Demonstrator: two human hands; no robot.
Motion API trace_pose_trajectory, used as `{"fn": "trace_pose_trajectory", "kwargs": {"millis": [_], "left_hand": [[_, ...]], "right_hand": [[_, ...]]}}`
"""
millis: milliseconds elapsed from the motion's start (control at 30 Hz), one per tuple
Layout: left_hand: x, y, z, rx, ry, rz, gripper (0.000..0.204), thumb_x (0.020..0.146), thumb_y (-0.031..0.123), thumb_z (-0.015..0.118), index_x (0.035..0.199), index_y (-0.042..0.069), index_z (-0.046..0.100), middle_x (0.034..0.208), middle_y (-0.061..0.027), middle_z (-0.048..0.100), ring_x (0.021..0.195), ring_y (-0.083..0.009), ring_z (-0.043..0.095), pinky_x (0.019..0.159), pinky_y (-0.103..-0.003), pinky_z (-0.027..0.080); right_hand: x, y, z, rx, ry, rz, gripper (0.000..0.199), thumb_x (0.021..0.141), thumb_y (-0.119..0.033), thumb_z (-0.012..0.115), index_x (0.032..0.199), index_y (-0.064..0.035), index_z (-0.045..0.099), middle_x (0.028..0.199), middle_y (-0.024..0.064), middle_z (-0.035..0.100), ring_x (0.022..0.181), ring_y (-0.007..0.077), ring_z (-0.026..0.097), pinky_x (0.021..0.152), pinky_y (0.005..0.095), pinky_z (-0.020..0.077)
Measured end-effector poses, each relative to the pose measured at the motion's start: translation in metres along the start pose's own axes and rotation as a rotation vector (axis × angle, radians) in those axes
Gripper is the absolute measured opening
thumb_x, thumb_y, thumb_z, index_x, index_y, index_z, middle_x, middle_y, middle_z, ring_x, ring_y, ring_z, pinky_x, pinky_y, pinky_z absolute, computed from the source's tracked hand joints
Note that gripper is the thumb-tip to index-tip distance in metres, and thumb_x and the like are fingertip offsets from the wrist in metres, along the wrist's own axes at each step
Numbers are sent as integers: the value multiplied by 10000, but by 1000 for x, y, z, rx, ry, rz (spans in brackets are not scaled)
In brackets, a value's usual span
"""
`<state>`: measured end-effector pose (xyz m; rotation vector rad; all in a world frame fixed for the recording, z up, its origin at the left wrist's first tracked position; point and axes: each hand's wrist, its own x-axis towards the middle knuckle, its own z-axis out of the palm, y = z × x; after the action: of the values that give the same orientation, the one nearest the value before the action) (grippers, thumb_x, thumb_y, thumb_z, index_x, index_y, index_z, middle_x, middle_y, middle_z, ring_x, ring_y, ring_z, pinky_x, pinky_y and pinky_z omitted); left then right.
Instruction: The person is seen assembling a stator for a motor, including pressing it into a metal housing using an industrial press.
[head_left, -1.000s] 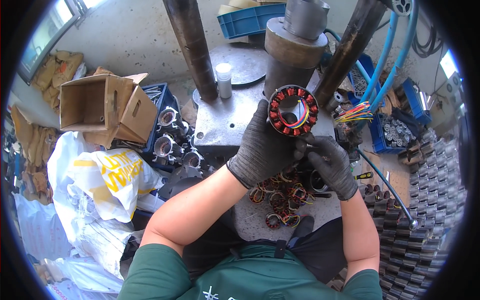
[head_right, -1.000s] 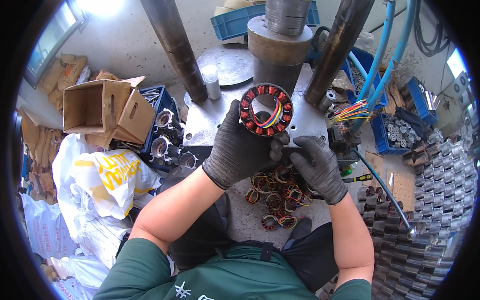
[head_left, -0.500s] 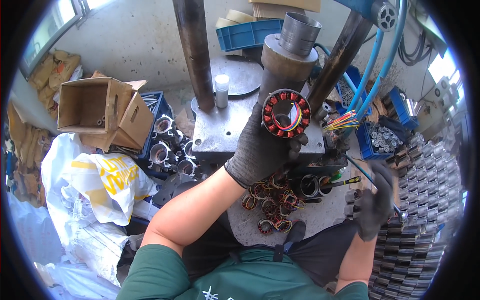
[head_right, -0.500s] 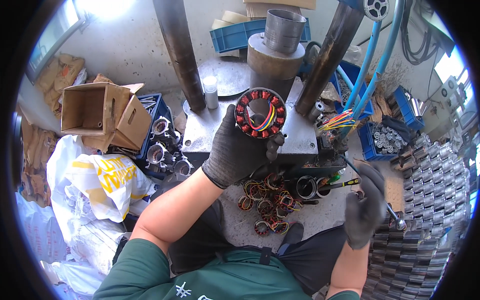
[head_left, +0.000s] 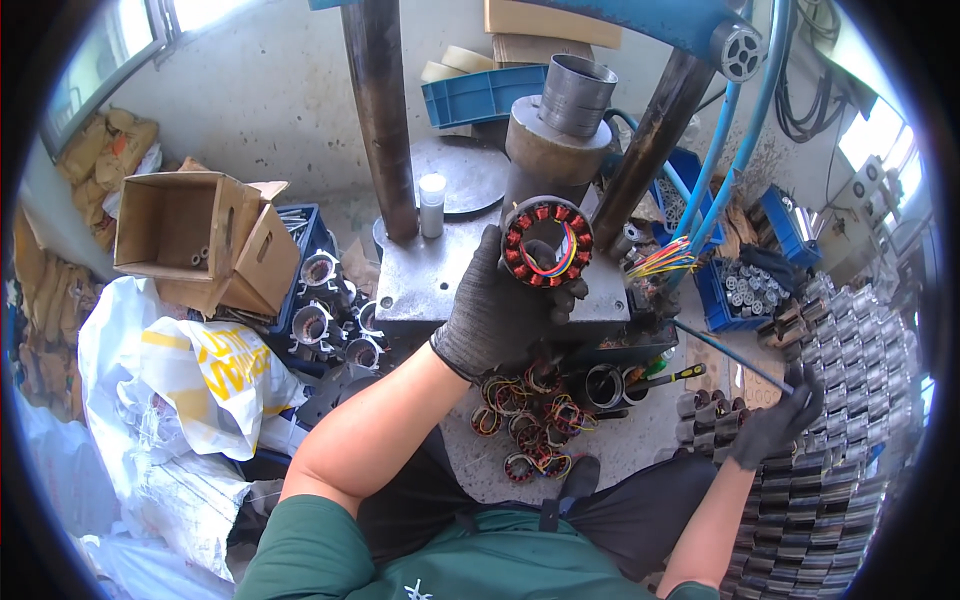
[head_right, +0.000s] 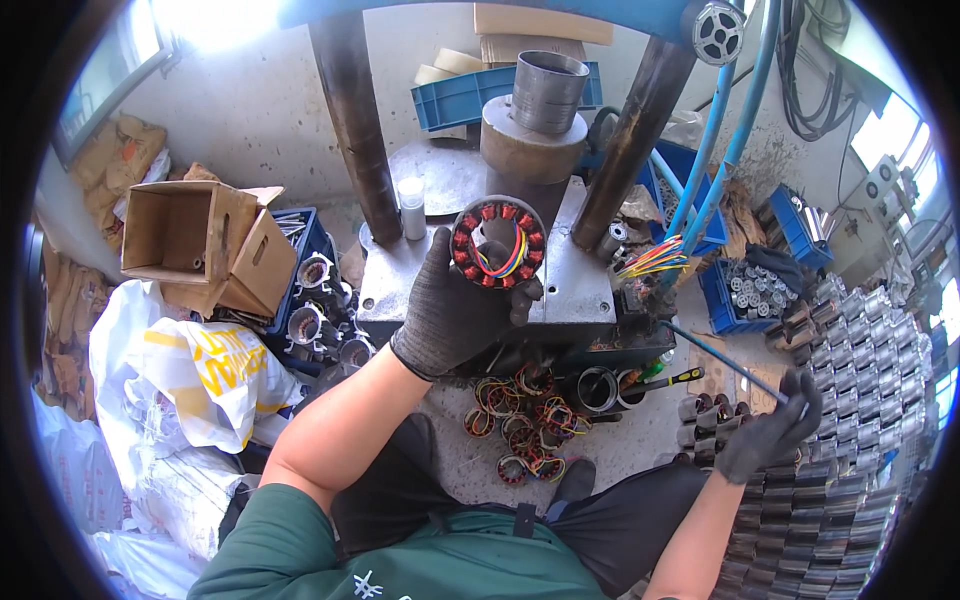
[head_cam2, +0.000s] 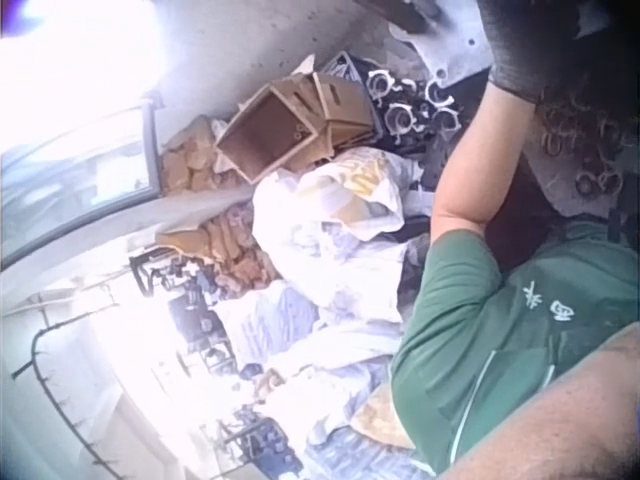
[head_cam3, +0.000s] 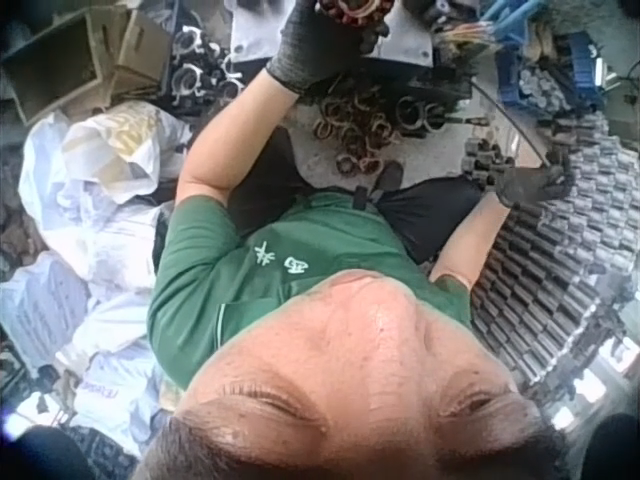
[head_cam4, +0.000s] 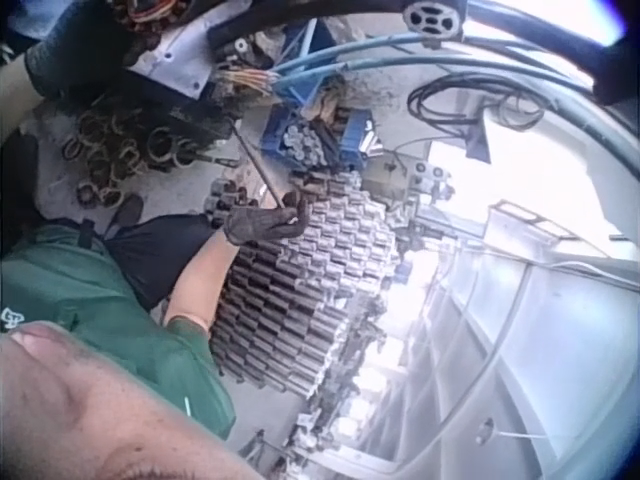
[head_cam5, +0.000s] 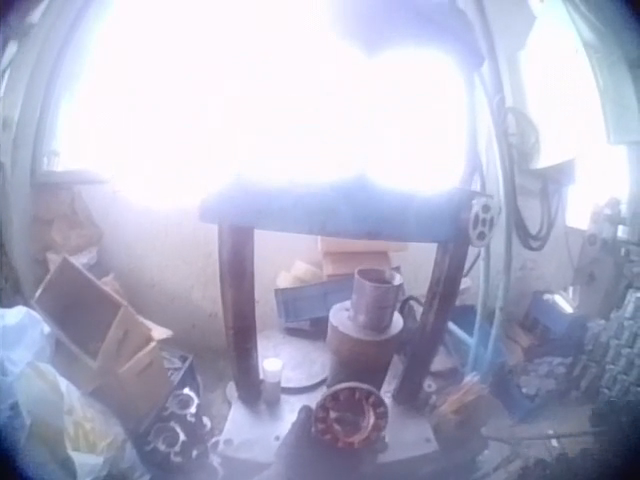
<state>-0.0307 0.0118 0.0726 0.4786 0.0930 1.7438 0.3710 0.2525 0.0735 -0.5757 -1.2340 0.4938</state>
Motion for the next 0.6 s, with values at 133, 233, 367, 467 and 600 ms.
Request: {"fn": "trace_pose_trajectory", "kwargs": {"millis": [133, 233, 367, 467, 600], "left_hand": [[0, -3, -5, -30, -13, 39, 844, 1056, 782, 297, 1588, 151, 477, 1389, -187, 617, 1158, -281, 589, 935, -402, 478], [2, -1, -15, 10, -142, 22, 789, 1071, 731, 324, 1586, 154, 479, 1451, -159, 599, 1222, -267, 578, 991, -399, 472], [7, -1, -19, 718, 81, 230, 571, 1056, 524, 583, 1486, 149, 574, 1378, -44, 701, 1313, -215, 618, 1086, -422, 473], [19, 10, -4, 1130, 365, 405, 635, 1039, 522, 694, 1481, 83, 570, 1342, -56, 702, 1303, -178, 635, 1052, -378, 524], [52, 37, 31, 1164, 296, 680, 598, 1080, 495, 695, 1430, 19, 603, 1268, -63, 671, 1139, -152, 652, 975, -342, 565]], "right_hand": [[46, 20, 76, 141, -8, -67, 346, 1136, -123, 561, 1434, 40, 492, 1324, 195, 645, 1201, 261, 694, 1063, 391, 619], [73, 36, 124, 81, -35, -282, 369, 1131, -132, 578, 1440, 50, 487, 1308, 184, 643, 1155, 232, 692, 1047, 379, 614], [74, 41, 140, 184, 25, -148, 385, 1118, -128, 594, 1441, 60, 500, 1300, 171, 643, 1119, 227, 685, 1007, 360, 609], [70, 40, 142, 181, 112, -146, 400, 1113, -127, 606, 1457, 53, 509, 1283, 159, 640, 1096, 226, 681, 987, 353, 610], [64, 37, 143, 180, 166, -105, 401, 1113, -137, 623, 1458, 42, 522, 1289, 156, 635, 1077, 231, 680, 1005, 360, 603]]}}
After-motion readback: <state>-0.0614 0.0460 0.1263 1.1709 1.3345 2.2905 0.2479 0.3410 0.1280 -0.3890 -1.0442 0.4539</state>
